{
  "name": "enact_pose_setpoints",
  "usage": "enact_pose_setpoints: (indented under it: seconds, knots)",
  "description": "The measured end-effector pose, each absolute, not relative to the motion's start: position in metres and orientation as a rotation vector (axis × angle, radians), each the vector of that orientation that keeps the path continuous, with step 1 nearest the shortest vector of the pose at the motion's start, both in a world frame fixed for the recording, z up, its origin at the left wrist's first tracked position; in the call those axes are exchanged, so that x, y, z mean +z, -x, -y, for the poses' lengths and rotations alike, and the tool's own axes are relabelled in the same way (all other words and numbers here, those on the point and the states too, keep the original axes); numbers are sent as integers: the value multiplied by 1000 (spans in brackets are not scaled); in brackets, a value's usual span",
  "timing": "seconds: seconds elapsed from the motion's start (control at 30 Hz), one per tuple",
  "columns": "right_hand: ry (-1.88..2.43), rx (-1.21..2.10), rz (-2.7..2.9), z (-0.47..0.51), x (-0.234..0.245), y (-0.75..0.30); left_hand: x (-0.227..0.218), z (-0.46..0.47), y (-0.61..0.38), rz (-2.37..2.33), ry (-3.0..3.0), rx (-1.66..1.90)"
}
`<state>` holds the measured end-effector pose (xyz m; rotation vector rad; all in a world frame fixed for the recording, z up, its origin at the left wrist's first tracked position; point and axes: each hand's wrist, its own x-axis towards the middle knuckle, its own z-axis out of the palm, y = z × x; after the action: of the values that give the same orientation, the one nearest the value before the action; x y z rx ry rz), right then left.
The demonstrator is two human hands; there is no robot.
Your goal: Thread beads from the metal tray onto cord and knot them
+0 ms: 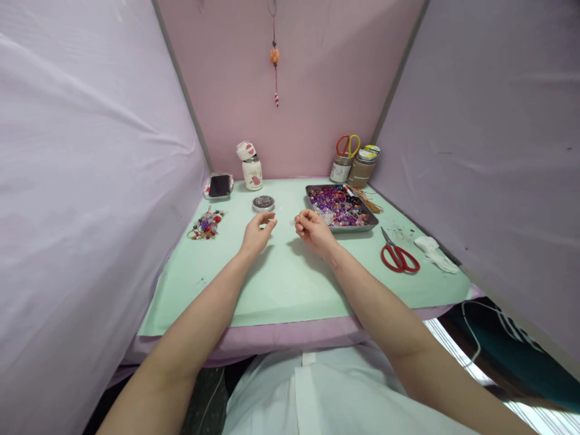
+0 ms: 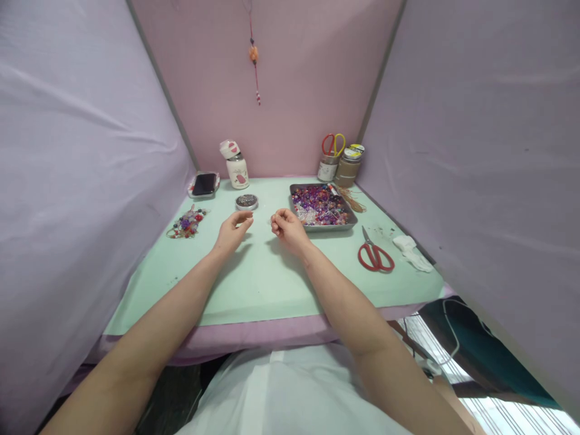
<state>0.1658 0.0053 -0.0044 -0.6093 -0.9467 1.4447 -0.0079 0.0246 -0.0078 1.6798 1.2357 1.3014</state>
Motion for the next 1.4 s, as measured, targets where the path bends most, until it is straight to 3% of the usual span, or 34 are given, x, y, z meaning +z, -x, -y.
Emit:
enact_pose_setpoints:
  seconds: [0.4, 0.87, 1.13, 1.4]
  knots:
    - [692, 1448, 1109, 2, -3, -158, -3, -12, 2, -1135, -1953, 1220]
    - [815, 1469, 1183, 3, -8, -155, -6, -12, -10, -1390, -2362, 968]
    - [672, 1487, 1010, 0, -2, -159, -10, -22, 1, -1418, -1808, 1161]
    - [615, 1474, 952, 1, 4, -163, -6, -12, 2, -814, -1172, 861]
